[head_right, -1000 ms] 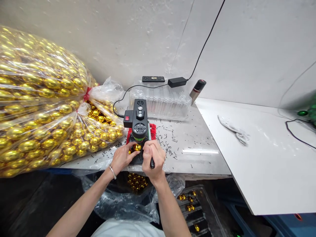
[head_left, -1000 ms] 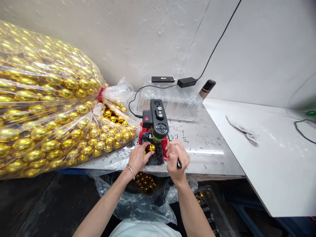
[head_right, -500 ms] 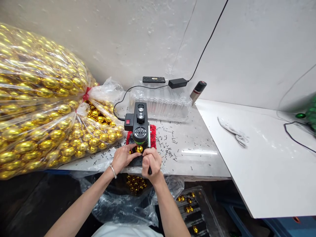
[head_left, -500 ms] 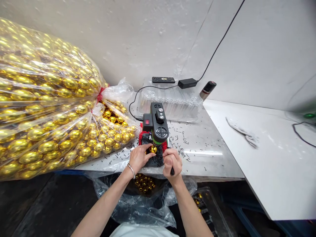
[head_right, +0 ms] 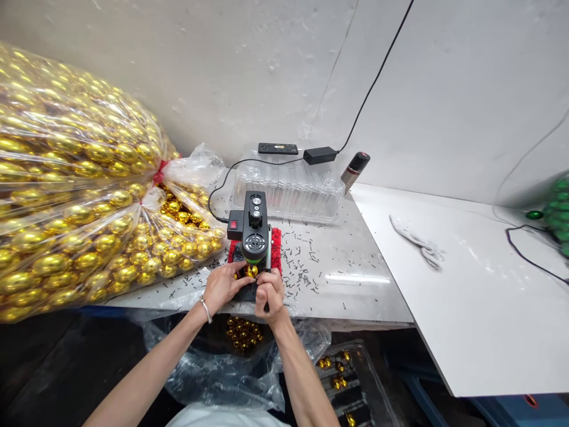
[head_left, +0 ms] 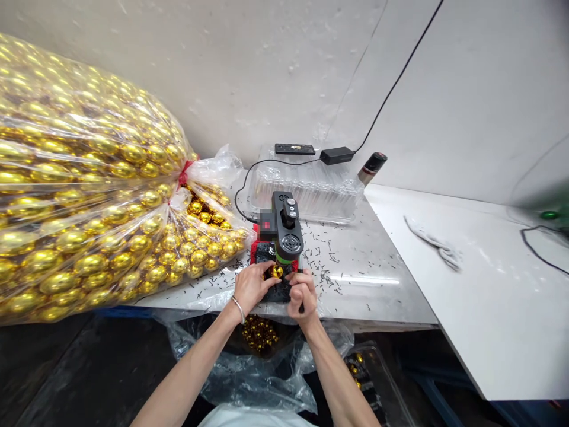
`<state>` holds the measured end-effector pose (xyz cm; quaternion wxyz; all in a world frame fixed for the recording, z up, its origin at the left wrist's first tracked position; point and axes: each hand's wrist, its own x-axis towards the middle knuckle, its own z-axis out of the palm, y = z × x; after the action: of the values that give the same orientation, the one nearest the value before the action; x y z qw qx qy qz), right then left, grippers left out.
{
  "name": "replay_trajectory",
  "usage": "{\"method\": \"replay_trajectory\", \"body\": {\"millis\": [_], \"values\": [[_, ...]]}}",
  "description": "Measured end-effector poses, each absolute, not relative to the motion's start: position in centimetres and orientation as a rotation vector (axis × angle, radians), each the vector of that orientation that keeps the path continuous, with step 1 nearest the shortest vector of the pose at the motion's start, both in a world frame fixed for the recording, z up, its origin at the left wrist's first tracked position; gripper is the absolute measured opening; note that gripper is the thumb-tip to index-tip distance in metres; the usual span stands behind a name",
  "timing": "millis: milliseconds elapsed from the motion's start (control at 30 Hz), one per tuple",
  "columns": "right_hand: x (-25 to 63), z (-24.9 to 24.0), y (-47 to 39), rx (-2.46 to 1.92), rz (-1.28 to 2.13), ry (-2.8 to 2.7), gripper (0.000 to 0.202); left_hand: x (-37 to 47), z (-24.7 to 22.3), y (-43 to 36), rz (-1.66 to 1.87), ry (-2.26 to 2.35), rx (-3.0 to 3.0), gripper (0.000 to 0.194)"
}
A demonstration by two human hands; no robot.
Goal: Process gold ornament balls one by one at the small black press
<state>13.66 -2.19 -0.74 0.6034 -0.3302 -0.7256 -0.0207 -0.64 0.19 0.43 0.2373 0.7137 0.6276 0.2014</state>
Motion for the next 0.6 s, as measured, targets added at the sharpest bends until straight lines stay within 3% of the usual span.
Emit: {"method": "replay_trajectory", "body": {"millis": [300,467,600], "values": [[13.1,8.1,-3.3,-0.942,0.254,-1.505,0.032,-1.7,0.3,-2.1,0.857,1.592,1.660,0.039],[12.8,7.7,-3.5,-0.919,0.212,-1.485,0.032,-1.5,-3.7,-8.0,0.609,1.109,1.013,0.046],[12.8,6.5,-3.5,-0.892,0.186,-1.481,0.031,-1.0,-8.0,-11.0,0.572,1.122,0.343,0.045]]}}
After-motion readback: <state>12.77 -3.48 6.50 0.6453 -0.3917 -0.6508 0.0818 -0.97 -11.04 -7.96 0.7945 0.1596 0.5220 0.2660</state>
